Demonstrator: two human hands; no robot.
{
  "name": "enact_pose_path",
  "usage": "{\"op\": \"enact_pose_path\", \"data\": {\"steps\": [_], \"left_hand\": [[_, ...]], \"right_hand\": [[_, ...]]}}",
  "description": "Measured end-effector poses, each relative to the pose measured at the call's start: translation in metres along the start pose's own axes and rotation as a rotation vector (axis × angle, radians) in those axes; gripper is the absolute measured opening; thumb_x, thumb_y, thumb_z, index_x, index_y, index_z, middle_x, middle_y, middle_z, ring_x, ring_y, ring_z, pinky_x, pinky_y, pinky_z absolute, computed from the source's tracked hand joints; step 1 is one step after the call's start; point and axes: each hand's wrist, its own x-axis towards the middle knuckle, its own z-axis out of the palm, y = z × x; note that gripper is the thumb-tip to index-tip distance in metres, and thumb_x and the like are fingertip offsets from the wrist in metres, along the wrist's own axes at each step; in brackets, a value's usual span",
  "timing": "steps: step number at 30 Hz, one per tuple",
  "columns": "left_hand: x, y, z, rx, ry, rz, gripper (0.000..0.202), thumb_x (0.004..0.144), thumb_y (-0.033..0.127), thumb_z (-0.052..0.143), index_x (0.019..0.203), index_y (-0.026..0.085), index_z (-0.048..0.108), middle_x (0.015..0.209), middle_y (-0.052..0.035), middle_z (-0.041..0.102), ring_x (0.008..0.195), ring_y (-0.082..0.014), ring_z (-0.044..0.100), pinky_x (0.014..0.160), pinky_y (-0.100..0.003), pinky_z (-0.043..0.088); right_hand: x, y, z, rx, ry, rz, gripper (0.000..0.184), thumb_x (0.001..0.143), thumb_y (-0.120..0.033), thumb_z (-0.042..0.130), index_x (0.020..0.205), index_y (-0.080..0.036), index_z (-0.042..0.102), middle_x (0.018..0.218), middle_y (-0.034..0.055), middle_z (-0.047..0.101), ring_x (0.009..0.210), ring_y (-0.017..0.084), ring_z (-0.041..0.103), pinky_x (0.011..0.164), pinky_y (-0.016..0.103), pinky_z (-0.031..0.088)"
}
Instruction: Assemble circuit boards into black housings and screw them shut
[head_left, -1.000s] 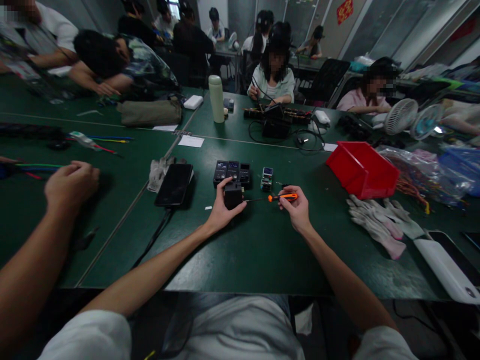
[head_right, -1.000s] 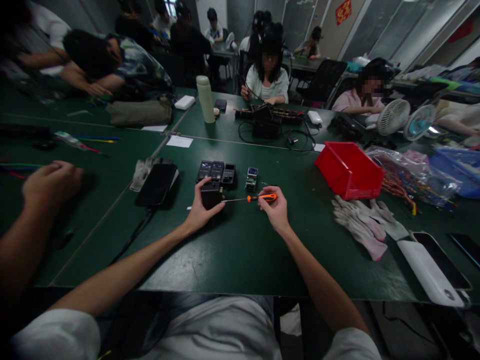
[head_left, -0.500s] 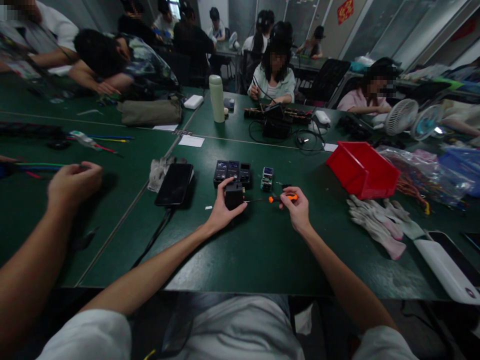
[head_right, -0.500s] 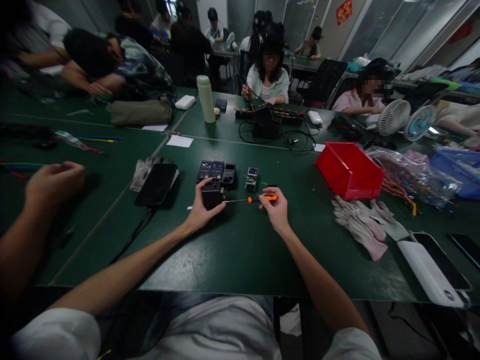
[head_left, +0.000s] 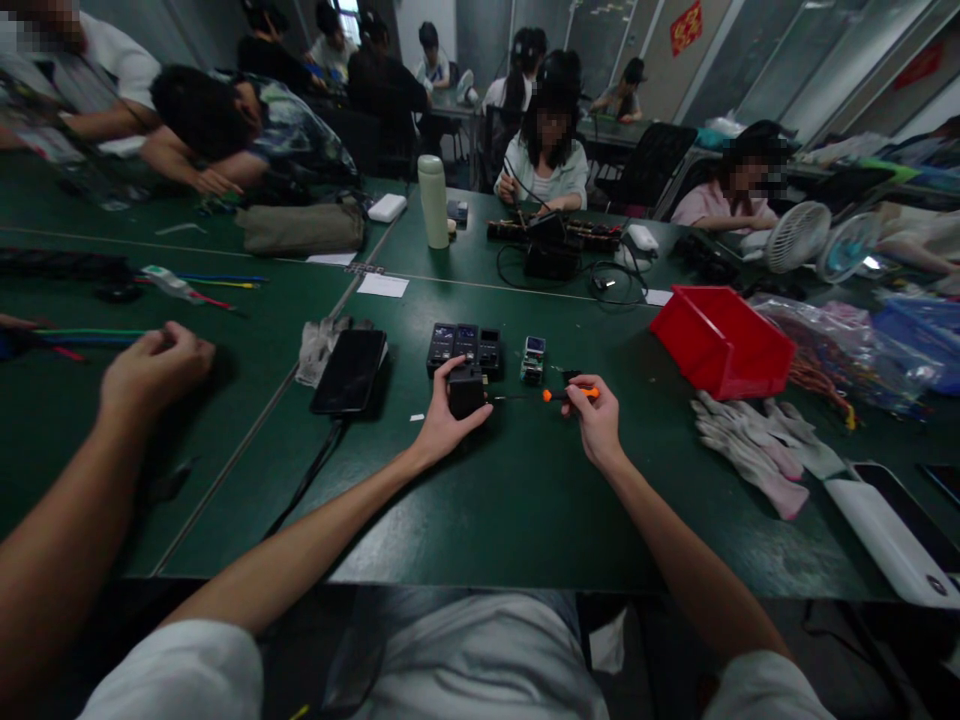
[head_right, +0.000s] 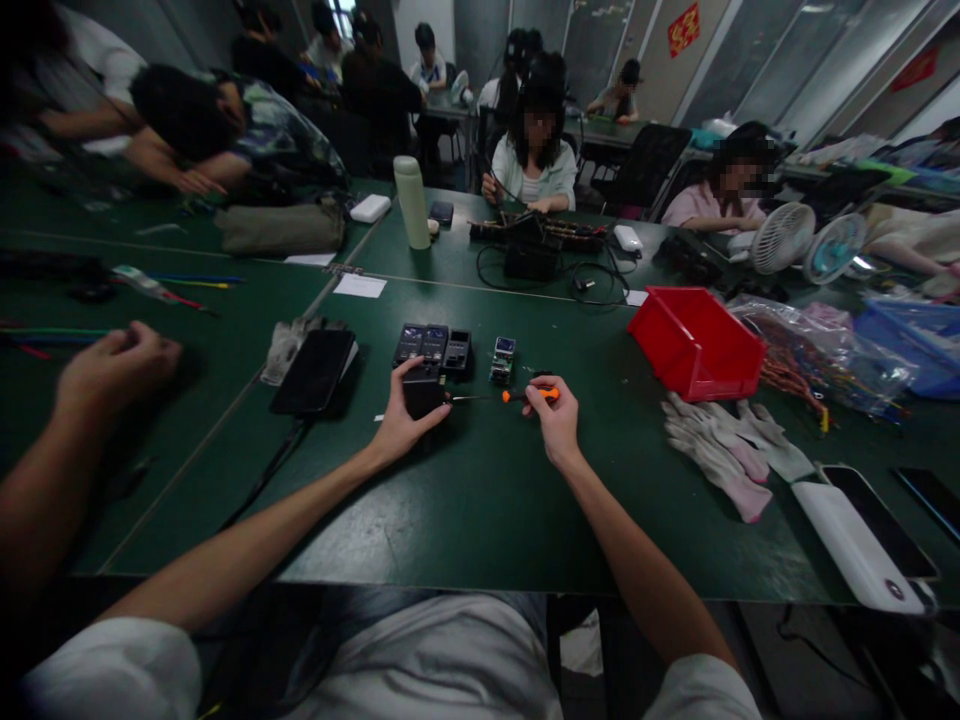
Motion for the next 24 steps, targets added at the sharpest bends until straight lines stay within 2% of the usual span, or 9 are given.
{"op": "enact_pose_path", "data": {"steps": [6,9,12,18,24], "left_hand": [[0.001,0.0,-0.001,-0.003,0.012,-0.032,0.079,0.076,0.035,0.069,0.138,0.03,0.02,0.103,-0.0044,0.058,0.094,-0.0189,0.064,0.091,-0.047,0.051],[0.001,0.001,-0.001,-0.008,0.011,-0.028,0.079,0.076,0.035,0.069,0.138,0.03,0.02,0.104,-0.0042,0.058,0.093,-0.0188,0.064,0.091,-0.047,0.051],[0.001,0.002,0.0,-0.006,0.015,-0.022,0.079,0.076,0.035,0.069,0.138,0.03,0.021,0.102,-0.0036,0.058,0.093,-0.0186,0.064,0.091,-0.046,0.051],[0.0,0.006,0.0,-0.008,0.039,-0.045,0.079,0.075,0.037,0.07,0.138,0.029,0.022,0.102,-0.0032,0.059,0.094,-0.019,0.064,0.092,-0.045,0.05],[0.0,0.011,-0.001,-0.011,0.039,-0.045,0.077,0.076,0.035,0.069,0.137,0.028,0.023,0.101,-0.0033,0.06,0.093,-0.0183,0.064,0.092,-0.043,0.051]], "right_hand": [[0.004,0.005,-0.004,0.021,0.028,0.053,0.025,0.077,-0.039,0.069,0.087,-0.018,0.058,0.068,-0.0017,0.061,0.058,0.01,0.058,0.052,0.022,0.044],[0.003,0.008,-0.002,-0.014,-0.019,0.072,0.029,0.073,-0.039,0.073,0.084,-0.018,0.057,0.069,-0.0013,0.062,0.059,0.011,0.059,0.053,0.022,0.045],[0.0,0.01,0.0,-0.083,-0.091,0.076,0.031,0.07,-0.039,0.076,0.081,-0.018,0.056,0.077,0.0011,0.063,0.064,0.013,0.06,0.055,0.024,0.047],[-0.007,0.008,0.004,-0.305,-0.229,-0.026,0.026,0.074,-0.039,0.071,0.08,-0.018,0.056,0.083,0.0029,0.062,0.076,0.017,0.06,0.07,0.031,0.051],[-0.012,0.006,0.005,-0.555,-0.302,-0.128,0.017,0.08,-0.034,0.064,0.079,-0.019,0.055,0.078,0.0013,0.06,0.066,0.014,0.055,0.059,0.026,0.043]]}}
